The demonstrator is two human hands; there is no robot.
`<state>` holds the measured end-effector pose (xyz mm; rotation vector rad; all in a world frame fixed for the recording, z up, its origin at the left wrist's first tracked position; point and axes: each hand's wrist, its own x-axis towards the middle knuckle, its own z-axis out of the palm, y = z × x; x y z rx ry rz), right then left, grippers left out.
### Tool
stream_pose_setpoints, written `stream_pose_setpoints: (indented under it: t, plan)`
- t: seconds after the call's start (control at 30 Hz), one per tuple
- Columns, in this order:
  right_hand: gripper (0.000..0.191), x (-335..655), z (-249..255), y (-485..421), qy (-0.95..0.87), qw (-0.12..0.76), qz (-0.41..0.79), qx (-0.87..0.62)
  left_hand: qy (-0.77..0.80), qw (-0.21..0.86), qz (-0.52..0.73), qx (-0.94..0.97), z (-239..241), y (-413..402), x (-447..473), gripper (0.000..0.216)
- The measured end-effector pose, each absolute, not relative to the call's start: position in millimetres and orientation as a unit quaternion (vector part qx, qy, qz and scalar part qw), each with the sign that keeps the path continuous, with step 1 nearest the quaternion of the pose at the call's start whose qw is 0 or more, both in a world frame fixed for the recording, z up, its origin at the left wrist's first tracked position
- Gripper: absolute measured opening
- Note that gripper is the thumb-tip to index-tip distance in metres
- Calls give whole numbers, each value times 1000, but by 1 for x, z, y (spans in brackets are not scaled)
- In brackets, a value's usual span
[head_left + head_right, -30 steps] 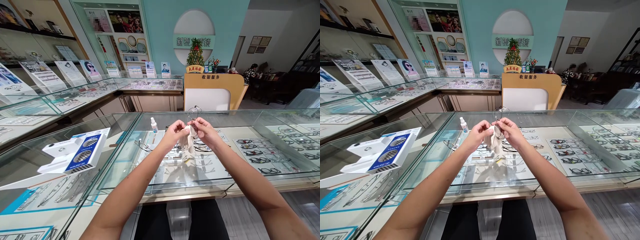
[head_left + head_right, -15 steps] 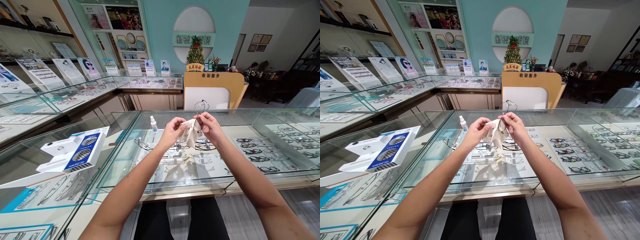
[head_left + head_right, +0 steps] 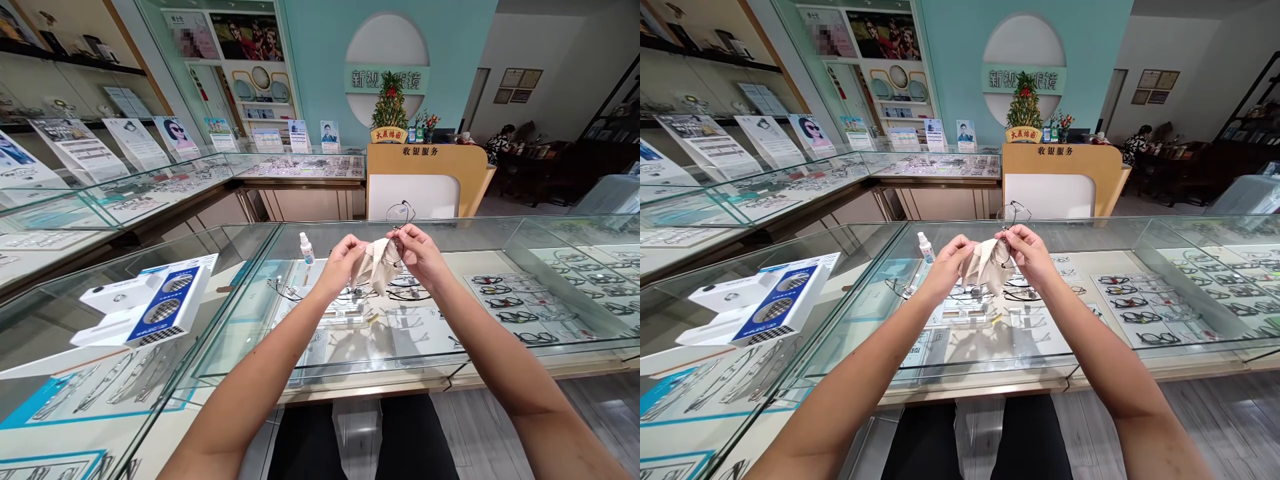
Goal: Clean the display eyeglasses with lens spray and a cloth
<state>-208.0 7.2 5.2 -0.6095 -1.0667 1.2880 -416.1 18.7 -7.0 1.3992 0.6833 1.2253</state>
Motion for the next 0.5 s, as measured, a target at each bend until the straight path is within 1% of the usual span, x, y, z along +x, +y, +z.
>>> stream_pose_setpoints:
  t: [0.13,0.2,0.4,0.5]
  plan:
    - [41,-206,7,7,-464,642,546,-273,319,516,543,581,-11,21,-417,48]
    - [41,-204,8,8,-463,648,538,-275,323,518,561,559,-12,22,-418,48]
    - [38,-202,6,8,-468,634,554,-269,286,602,544,510,-8,23,-417,53]
    - [37,-204,3,8,-478,608,575,-266,267,604,542,519,-5,20,-417,52]
